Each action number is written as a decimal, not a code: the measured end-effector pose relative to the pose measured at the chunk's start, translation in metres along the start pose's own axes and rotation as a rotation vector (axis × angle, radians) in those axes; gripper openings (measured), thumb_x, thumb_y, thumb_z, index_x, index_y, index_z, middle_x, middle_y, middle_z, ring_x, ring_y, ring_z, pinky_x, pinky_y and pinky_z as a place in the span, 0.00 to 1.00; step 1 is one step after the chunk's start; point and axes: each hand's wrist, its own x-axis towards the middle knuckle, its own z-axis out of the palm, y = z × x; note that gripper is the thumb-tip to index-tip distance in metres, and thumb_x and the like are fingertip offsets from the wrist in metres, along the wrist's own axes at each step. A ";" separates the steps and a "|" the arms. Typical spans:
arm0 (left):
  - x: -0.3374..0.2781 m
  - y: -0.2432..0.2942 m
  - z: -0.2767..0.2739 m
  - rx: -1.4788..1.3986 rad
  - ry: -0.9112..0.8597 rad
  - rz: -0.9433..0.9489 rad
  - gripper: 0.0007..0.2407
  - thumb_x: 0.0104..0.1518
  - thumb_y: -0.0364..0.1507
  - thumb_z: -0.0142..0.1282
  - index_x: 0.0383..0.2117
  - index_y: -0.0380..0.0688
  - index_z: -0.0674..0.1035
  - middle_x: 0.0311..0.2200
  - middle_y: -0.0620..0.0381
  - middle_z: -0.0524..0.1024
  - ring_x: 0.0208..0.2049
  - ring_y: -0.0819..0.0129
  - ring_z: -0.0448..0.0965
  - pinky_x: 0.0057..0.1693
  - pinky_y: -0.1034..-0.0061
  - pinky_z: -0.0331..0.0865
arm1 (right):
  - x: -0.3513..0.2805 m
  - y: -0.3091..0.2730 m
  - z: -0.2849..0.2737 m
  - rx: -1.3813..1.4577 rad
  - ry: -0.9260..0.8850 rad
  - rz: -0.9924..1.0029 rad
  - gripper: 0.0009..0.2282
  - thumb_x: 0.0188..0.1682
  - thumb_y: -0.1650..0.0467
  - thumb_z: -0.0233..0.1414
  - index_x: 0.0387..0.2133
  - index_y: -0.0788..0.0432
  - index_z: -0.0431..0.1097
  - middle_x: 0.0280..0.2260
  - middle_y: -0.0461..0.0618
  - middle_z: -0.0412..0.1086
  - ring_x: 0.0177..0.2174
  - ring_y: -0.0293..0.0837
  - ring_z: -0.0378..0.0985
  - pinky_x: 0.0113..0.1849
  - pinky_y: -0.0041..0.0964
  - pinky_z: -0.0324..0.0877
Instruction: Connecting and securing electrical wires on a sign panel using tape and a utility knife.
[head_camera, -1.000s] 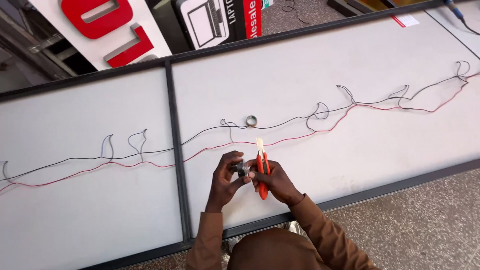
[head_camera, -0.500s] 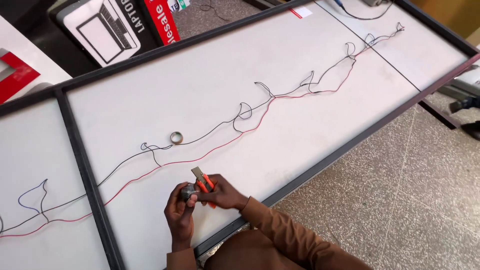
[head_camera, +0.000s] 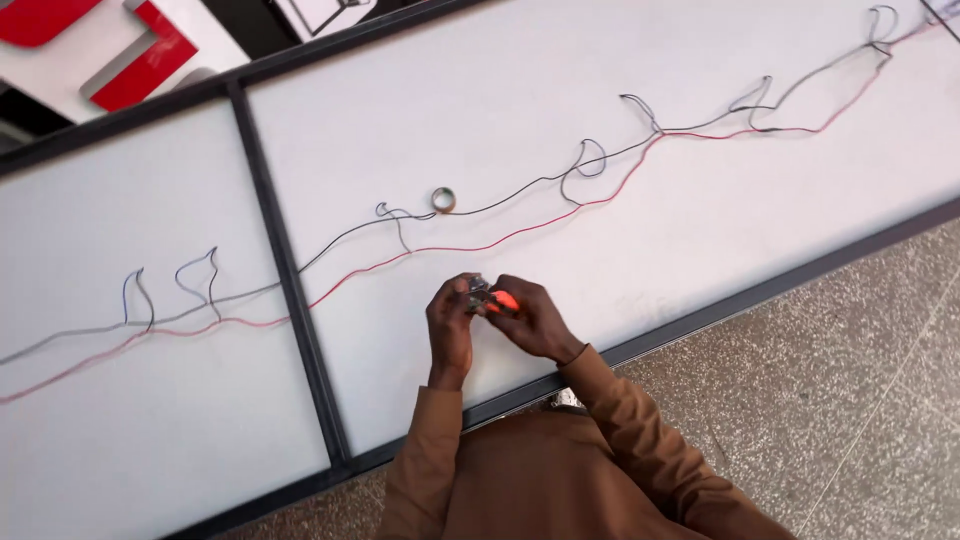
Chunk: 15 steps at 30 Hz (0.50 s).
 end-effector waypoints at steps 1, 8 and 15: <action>-0.001 0.007 0.002 0.000 0.010 -0.002 0.10 0.73 0.28 0.56 0.48 0.32 0.85 0.36 0.45 0.83 0.29 0.68 0.79 0.40 0.73 0.77 | -0.001 -0.002 0.005 0.004 -0.007 0.005 0.04 0.49 0.76 0.68 0.35 0.61 0.82 0.25 0.59 0.76 0.24 0.50 0.78 0.29 0.41 0.72; -0.005 0.029 0.019 0.129 -0.030 0.045 0.20 0.79 0.43 0.48 0.59 0.38 0.81 0.40 0.43 0.79 0.36 0.58 0.86 0.47 0.66 0.82 | 0.007 -0.043 0.008 0.176 0.207 0.340 0.10 0.52 0.79 0.64 0.46 0.67 0.79 0.36 0.62 0.79 0.32 0.47 0.85 0.34 0.38 0.84; -0.004 0.036 0.007 0.196 -0.139 0.058 0.22 0.80 0.46 0.39 0.67 0.47 0.77 0.42 0.47 0.79 0.35 0.69 0.82 0.46 0.71 0.80 | 0.009 -0.012 0.005 0.016 0.025 0.083 0.09 0.51 0.75 0.71 0.40 0.62 0.80 0.35 0.56 0.76 0.31 0.44 0.77 0.32 0.39 0.75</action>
